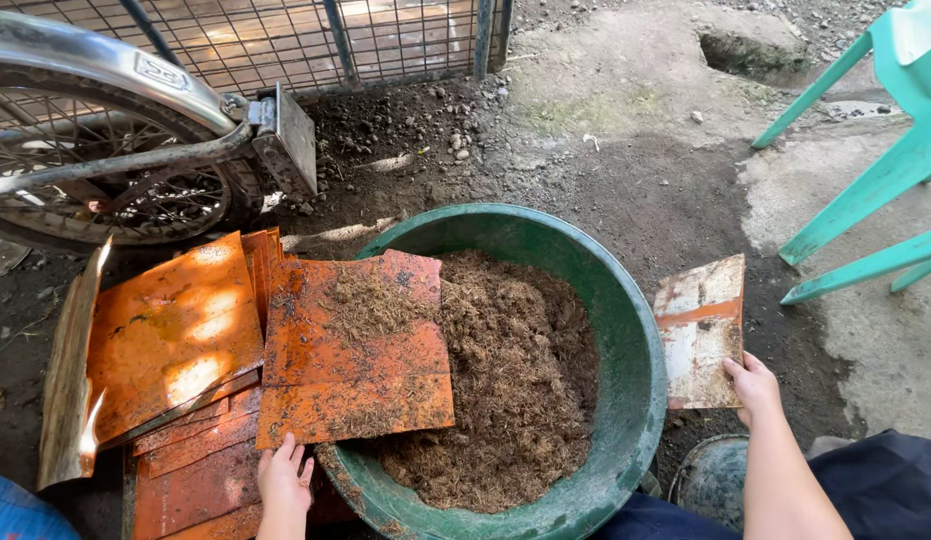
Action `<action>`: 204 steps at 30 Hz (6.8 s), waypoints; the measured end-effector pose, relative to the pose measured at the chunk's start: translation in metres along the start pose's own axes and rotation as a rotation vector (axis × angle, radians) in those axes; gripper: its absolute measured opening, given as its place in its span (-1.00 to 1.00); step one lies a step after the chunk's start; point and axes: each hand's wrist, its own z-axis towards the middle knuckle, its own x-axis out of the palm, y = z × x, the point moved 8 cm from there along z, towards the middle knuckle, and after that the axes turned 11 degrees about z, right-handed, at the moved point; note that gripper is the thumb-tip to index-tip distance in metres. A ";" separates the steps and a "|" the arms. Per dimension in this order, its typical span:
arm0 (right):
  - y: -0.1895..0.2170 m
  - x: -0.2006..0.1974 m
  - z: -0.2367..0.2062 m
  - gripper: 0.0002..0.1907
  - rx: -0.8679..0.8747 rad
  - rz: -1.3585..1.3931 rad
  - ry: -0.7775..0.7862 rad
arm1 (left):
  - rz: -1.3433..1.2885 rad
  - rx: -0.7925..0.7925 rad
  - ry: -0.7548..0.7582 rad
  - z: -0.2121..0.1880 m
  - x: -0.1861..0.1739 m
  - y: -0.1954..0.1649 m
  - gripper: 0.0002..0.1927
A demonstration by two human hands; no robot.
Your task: The person sits on a low stool and uses a handful of fibrous material to scrub the surface of orange rectangular tiles. They pick up tiles from a stack, scrub them over a green basin, and place them back down.
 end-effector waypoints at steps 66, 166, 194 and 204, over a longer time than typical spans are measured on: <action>-0.198 0.285 -0.282 -0.37 -0.112 -1.316 0.592 | 1.092 0.664 0.252 -0.157 -0.009 -0.154 -0.46; -0.079 0.525 -0.244 -0.67 -0.521 -0.223 0.482 | 0.854 0.475 0.770 -0.124 0.022 -0.042 -0.32; -0.051 0.410 -0.403 -0.55 -0.551 -0.297 0.436 | 0.593 0.267 0.659 -0.142 0.024 -0.059 -0.47; -0.200 0.309 -0.352 -0.42 -0.121 -0.645 0.236 | 0.706 0.270 0.579 -0.147 -0.003 -0.044 -0.53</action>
